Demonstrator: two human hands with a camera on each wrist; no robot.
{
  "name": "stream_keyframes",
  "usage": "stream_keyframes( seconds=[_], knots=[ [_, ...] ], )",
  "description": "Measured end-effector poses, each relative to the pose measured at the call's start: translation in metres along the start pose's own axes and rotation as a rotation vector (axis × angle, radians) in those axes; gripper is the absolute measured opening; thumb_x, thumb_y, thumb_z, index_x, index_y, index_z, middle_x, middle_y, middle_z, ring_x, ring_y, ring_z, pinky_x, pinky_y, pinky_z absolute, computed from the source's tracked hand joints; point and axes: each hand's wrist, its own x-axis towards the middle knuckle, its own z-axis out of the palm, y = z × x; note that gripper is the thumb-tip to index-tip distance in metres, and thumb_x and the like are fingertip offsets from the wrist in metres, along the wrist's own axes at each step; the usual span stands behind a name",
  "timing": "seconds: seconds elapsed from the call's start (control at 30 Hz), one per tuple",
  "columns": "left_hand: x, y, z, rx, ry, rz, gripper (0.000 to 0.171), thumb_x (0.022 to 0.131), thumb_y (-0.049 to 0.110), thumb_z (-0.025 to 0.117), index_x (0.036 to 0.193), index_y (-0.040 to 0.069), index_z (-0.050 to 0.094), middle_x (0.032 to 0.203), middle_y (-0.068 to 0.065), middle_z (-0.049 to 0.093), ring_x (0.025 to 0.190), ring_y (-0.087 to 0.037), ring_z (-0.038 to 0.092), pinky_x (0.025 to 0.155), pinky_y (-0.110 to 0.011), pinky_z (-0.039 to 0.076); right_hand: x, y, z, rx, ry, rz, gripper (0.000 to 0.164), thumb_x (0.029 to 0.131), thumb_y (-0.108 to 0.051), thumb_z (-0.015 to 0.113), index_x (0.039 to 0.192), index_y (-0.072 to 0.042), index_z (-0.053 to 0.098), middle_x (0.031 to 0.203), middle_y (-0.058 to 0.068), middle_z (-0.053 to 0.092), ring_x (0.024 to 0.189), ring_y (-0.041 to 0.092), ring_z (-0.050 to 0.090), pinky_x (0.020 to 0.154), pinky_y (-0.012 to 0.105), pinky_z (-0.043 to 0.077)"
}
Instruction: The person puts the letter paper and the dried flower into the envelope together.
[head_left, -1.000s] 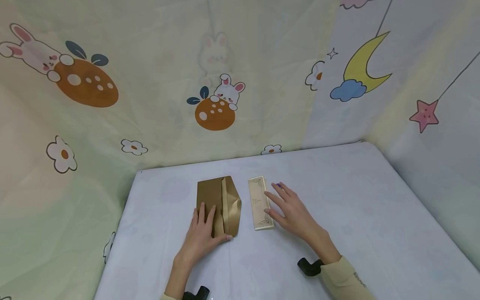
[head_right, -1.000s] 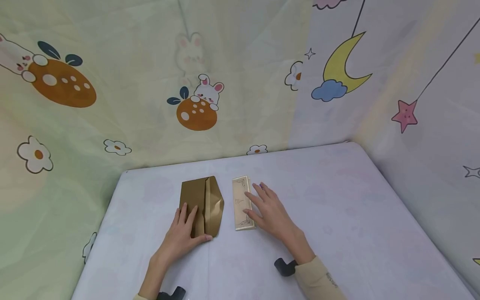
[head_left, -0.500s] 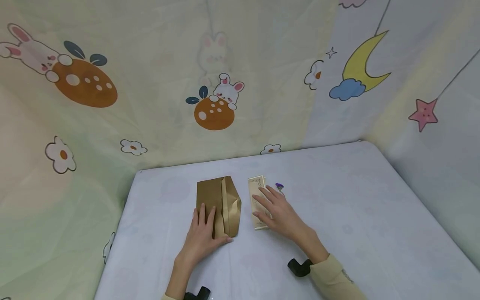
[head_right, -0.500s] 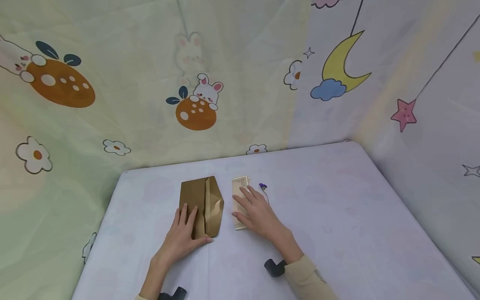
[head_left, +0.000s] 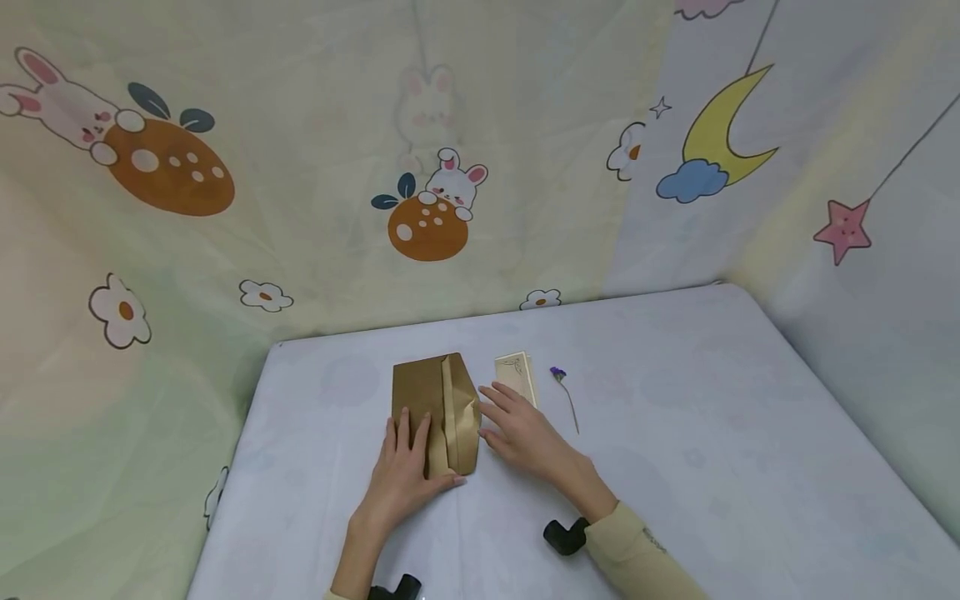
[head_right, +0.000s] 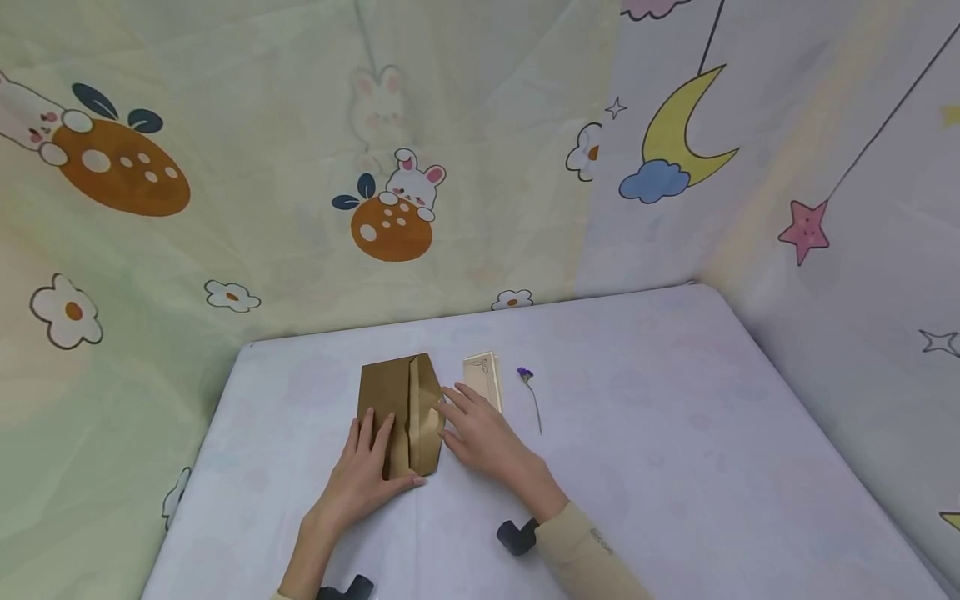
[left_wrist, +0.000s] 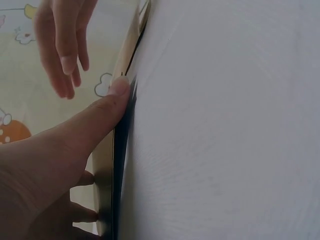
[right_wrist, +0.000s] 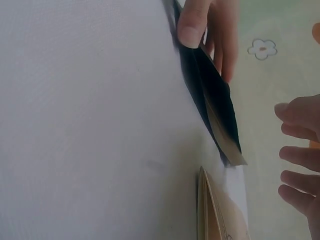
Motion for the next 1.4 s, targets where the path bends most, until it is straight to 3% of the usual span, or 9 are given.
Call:
stream_keyframes(
  seconds=[0.37, 0.57, 0.9, 1.4],
  knots=[
    [0.0, -0.002, 0.0, -0.016, -0.026, -0.017, 0.112, 0.077, 0.068, 0.08, 0.159, 0.005, 0.035, 0.166, -0.033, 0.016, 0.152, -0.059, 0.014, 0.115, -0.066, 0.033, 0.015, -0.01, 0.02, 0.027, -0.099, -0.017, 0.033, 0.095, -0.004, 0.07, 0.128, 0.001, 0.067, 0.143, 0.024, 0.059, 0.135, 0.044, 0.055, 0.108, 0.05, 0.049],
    [0.0, -0.002, -0.001, -0.012, -0.022, -0.02, 0.113, 0.076, 0.068, 0.08, 0.159, 0.005, 0.035, 0.166, -0.033, 0.016, 0.151, -0.059, 0.015, 0.115, -0.067, 0.033, 0.019, -0.011, 0.029, 0.066, -0.156, 0.017, 0.031, 0.098, -0.005, 0.067, 0.129, 0.001, 0.068, 0.147, 0.022, 0.057, 0.139, 0.041, 0.052, 0.112, 0.047, 0.045],
    [-0.001, -0.001, 0.001, -0.002, -0.013, -0.004, 0.111, 0.077, 0.066, 0.081, 0.158, 0.004, 0.037, 0.165, -0.035, 0.017, 0.151, -0.059, 0.015, 0.114, -0.066, 0.033, 0.018, -0.01, 0.043, 0.027, -0.229, 0.035, 0.029, 0.1, -0.008, 0.066, 0.128, 0.001, 0.069, 0.144, 0.019, 0.06, 0.139, 0.035, 0.053, 0.114, 0.045, 0.043],
    [0.001, 0.002, 0.0, 0.014, -0.003, -0.006, 0.112, 0.076, 0.066, 0.082, 0.157, 0.003, 0.038, 0.164, -0.036, 0.02, 0.15, -0.06, 0.017, 0.114, -0.065, 0.034, 0.015, -0.009, 0.042, -0.052, -0.275, 0.055, 0.03, 0.1, -0.009, 0.066, 0.128, 0.0, 0.07, 0.141, 0.013, 0.064, 0.137, 0.031, 0.056, 0.115, 0.041, 0.042]
  ],
)
